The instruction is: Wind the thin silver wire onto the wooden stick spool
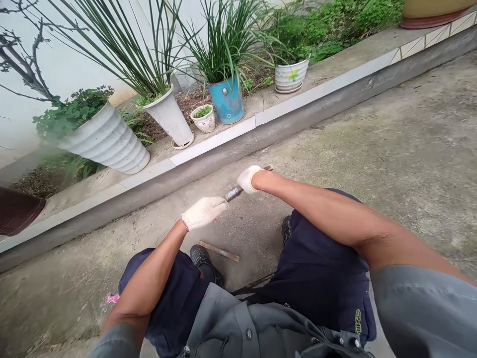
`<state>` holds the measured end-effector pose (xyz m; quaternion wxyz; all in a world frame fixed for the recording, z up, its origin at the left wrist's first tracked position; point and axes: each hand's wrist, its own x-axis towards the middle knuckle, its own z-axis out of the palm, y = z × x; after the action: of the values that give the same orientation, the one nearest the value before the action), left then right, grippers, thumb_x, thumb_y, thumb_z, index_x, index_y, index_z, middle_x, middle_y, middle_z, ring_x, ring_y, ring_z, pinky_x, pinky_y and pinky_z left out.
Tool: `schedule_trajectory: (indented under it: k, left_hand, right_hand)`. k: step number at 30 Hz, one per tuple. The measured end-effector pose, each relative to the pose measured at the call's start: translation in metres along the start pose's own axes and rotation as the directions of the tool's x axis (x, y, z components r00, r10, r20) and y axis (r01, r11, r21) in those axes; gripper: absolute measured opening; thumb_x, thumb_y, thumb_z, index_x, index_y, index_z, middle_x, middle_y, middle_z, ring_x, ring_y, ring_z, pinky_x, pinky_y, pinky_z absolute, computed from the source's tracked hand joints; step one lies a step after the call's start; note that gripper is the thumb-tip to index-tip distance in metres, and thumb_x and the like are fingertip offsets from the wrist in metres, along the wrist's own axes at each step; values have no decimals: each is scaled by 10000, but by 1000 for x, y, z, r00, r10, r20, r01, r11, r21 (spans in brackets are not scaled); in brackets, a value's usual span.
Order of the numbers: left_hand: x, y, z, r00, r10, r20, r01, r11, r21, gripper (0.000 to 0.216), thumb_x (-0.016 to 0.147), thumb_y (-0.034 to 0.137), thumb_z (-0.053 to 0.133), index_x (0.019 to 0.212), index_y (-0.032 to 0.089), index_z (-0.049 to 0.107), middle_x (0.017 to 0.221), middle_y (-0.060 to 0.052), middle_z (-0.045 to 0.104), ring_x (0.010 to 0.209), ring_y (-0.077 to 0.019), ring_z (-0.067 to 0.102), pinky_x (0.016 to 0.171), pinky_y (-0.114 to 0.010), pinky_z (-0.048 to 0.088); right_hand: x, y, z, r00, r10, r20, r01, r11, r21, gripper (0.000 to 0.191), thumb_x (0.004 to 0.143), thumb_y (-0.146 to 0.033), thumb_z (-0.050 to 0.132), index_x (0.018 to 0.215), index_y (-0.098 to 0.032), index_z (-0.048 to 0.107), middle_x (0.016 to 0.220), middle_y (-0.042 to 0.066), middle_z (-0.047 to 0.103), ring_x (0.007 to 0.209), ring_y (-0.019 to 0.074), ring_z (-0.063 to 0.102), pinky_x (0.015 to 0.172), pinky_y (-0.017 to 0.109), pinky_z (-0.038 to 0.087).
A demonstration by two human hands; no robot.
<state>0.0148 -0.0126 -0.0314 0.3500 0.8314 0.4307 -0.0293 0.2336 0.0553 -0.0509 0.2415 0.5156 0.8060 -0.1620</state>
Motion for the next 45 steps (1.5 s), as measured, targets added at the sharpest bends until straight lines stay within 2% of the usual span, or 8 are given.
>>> schedule_trajectory:
  k: [5, 10, 13, 19, 25, 32, 38, 45]
  left_hand:
    - [1, -15, -14, 992, 17, -127, 11, 976, 218, 369, 1048, 379, 401, 796, 208, 609, 748, -13, 652, 693, -170, 586, 676, -270, 399]
    - [7, -24, -14, 993, -47, -111, 58, 994, 98, 388, 1040, 441, 422, 785, 211, 604, 662, 10, 613, 658, -166, 573, 653, -264, 409]
    - [12, -24, -6, 995, -43, -89, 44, 999, 7, 363, 1014, 430, 477, 761, 204, 607, 669, 9, 613, 656, -162, 576, 658, -265, 430]
    - [13, -14, 7, 994, -88, -64, 79, 987, -137, 407, 1037, 484, 434, 793, 199, 591, 671, -4, 658, 636, -162, 627, 651, -268, 466]
    - [5, -4, 4, 1000, -8, -24, 5, 991, -131, 395, 1037, 439, 416, 777, 199, 593, 675, 7, 673, 693, -160, 643, 697, -259, 450]
    - [-3, 3, 4, 998, 1, 56, 4, 995, -102, 339, 1025, 413, 437, 823, 206, 614, 641, 40, 633, 635, -143, 627, 665, -242, 445]
    - [-6, -7, -17, 993, -32, -112, 34, 999, 14, 362, 1029, 424, 425, 837, 210, 644, 666, 22, 624, 644, -157, 587, 643, -259, 416]
    - [1, -35, -29, 964, -146, -222, 155, 988, 23, 357, 1017, 413, 430, 795, 212, 624, 624, 11, 602, 614, -168, 566, 640, -267, 423]
  right_hand:
    - [-7, -10, 16, 948, -249, 200, 248, 968, 33, 160, 645, -144, 719, 803, -167, 724, 754, 65, 682, 826, 254, 668, 824, 404, 486]
    - [-25, -9, 12, 812, -505, 293, 344, 819, 459, 302, 649, -264, 732, 929, -166, 677, 711, -12, 647, 705, 170, 632, 685, 279, 461]
    - [-39, -4, 1, 810, -543, 221, 331, 735, 592, 358, 679, -301, 719, 1006, -164, 670, 800, 7, 703, 704, 161, 659, 640, 245, 441]
    - [-36, 6, -14, 962, -243, -126, 269, 762, 589, 259, 777, -390, 690, 920, -181, 632, 771, 12, 708, 689, 147, 663, 626, 216, 413]
    - [-16, 20, -23, 911, 115, -396, 58, 915, 400, 325, 879, -446, 615, 1052, -185, 704, 924, 106, 752, 810, 214, 687, 674, 269, 427]
    - [-1, 19, -8, 958, 180, -224, -148, 977, 154, 393, 775, -219, 726, 1158, -138, 764, 1019, 216, 760, 966, 335, 732, 840, 403, 519]
    - [-8, -20, 13, 996, -93, 2, 93, 993, -75, 278, 685, -140, 720, 955, -136, 790, 962, 173, 766, 944, 303, 726, 833, 393, 522]
    - [-36, -28, 4, 872, -486, 51, 470, 862, 188, 125, 723, -287, 699, 808, -210, 650, 658, -20, 616, 627, 155, 562, 634, 278, 396]
